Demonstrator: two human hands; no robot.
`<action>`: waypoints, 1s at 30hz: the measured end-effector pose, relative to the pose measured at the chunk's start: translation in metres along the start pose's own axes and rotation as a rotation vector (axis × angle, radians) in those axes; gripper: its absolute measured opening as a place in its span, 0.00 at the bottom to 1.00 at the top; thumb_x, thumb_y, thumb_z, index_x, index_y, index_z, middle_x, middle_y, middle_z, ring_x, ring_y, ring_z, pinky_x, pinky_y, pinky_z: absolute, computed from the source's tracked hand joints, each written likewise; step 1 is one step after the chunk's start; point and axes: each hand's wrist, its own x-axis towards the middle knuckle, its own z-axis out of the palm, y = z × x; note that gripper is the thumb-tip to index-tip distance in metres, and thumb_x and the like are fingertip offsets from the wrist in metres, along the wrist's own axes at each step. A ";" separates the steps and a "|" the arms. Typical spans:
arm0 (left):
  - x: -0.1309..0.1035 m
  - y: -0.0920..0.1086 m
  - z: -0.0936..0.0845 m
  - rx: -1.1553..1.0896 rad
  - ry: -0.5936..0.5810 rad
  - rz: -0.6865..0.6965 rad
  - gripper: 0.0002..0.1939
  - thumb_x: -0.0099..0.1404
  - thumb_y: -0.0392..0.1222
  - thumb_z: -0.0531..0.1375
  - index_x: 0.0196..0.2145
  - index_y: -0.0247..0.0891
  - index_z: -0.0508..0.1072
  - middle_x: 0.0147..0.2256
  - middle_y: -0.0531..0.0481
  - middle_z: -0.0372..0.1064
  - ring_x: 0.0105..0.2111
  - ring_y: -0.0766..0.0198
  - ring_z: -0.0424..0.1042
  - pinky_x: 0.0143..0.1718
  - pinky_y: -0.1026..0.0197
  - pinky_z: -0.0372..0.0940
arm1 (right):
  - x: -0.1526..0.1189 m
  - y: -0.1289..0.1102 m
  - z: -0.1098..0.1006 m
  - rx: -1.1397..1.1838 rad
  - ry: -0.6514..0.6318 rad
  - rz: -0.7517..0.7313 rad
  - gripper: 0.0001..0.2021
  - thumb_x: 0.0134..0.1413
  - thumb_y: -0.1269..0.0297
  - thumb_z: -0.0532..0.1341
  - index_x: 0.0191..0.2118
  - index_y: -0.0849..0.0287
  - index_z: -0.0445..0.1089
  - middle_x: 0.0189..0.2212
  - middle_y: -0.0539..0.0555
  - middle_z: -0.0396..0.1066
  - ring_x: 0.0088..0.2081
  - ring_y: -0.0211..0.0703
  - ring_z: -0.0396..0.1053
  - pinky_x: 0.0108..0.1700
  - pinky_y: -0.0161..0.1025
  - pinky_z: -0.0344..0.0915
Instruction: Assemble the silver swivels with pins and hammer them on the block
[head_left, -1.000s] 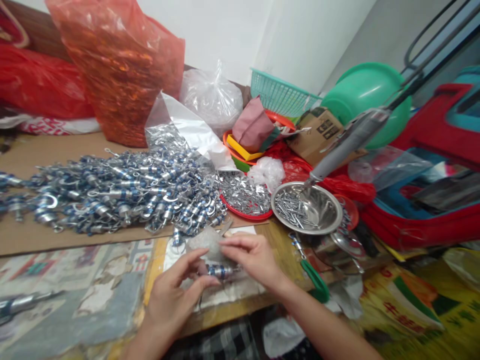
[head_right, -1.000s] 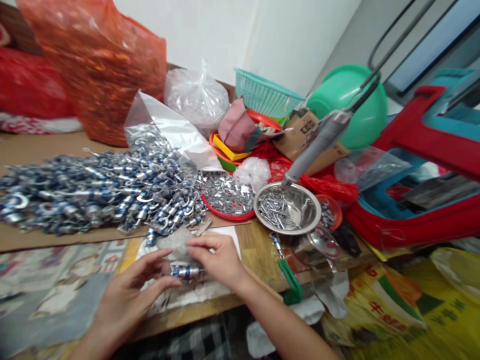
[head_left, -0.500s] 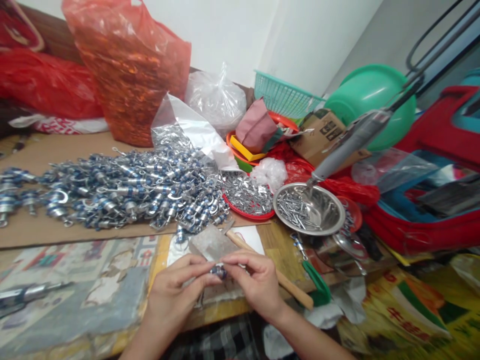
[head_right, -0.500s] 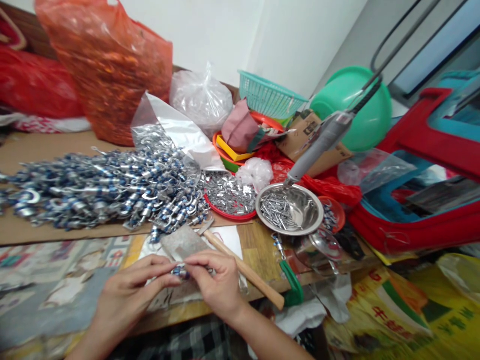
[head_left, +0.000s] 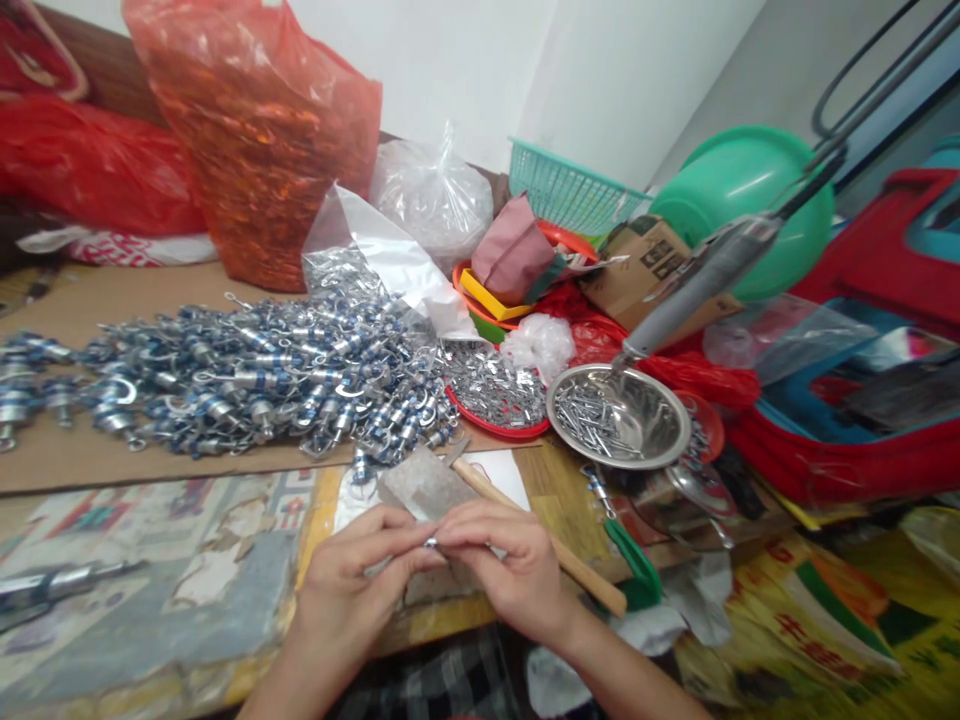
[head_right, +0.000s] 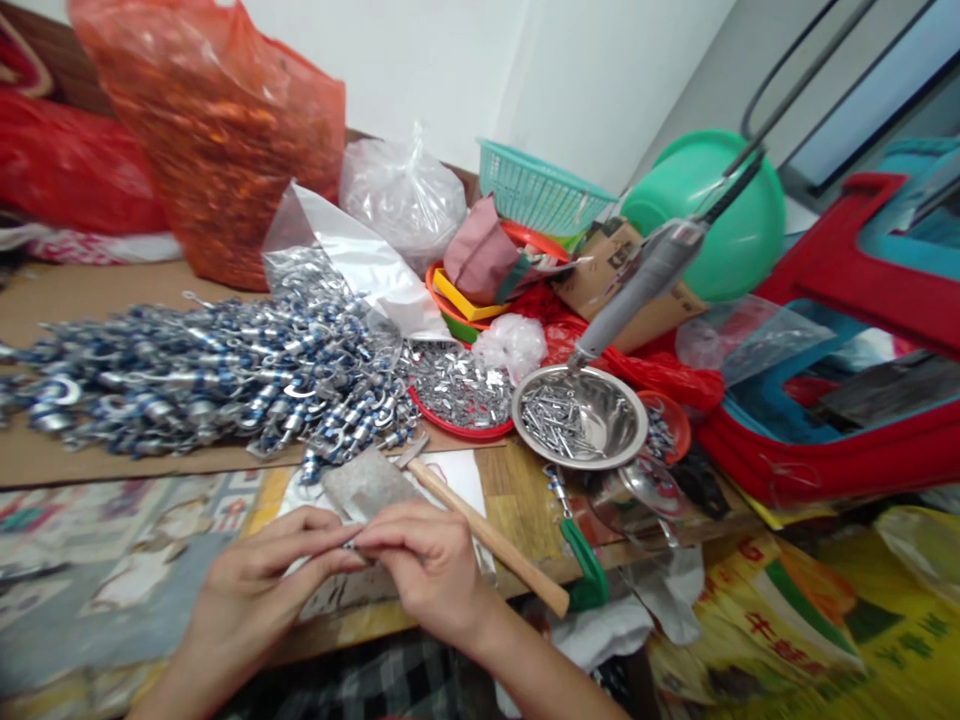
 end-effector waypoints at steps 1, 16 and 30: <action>0.000 0.000 -0.001 -0.028 -0.006 -0.031 0.06 0.50 0.40 0.61 0.23 0.45 0.80 0.23 0.50 0.74 0.26 0.61 0.72 0.27 0.65 0.65 | -0.002 0.000 -0.001 -0.038 0.008 -0.043 0.08 0.51 0.72 0.59 0.37 0.58 0.72 0.31 0.55 0.74 0.35 0.41 0.71 0.38 0.38 0.69; -0.003 0.008 -0.001 0.073 0.037 -0.050 0.08 0.53 0.44 0.59 0.23 0.43 0.76 0.29 0.50 0.76 0.33 0.58 0.73 0.36 0.63 0.66 | -0.008 0.002 -0.008 -0.369 0.048 -0.426 0.12 0.50 0.77 0.56 0.38 0.58 0.73 0.36 0.58 0.74 0.35 0.40 0.72 0.35 0.34 0.70; -0.005 0.002 0.009 -0.500 0.031 -0.510 0.38 0.44 0.43 0.67 0.51 0.39 0.58 0.26 0.52 0.73 0.31 0.59 0.75 0.34 0.63 0.68 | 0.064 0.056 -0.058 -0.883 -0.052 0.318 0.12 0.59 0.71 0.51 0.43 0.61 0.71 0.43 0.54 0.71 0.45 0.37 0.67 0.49 0.33 0.61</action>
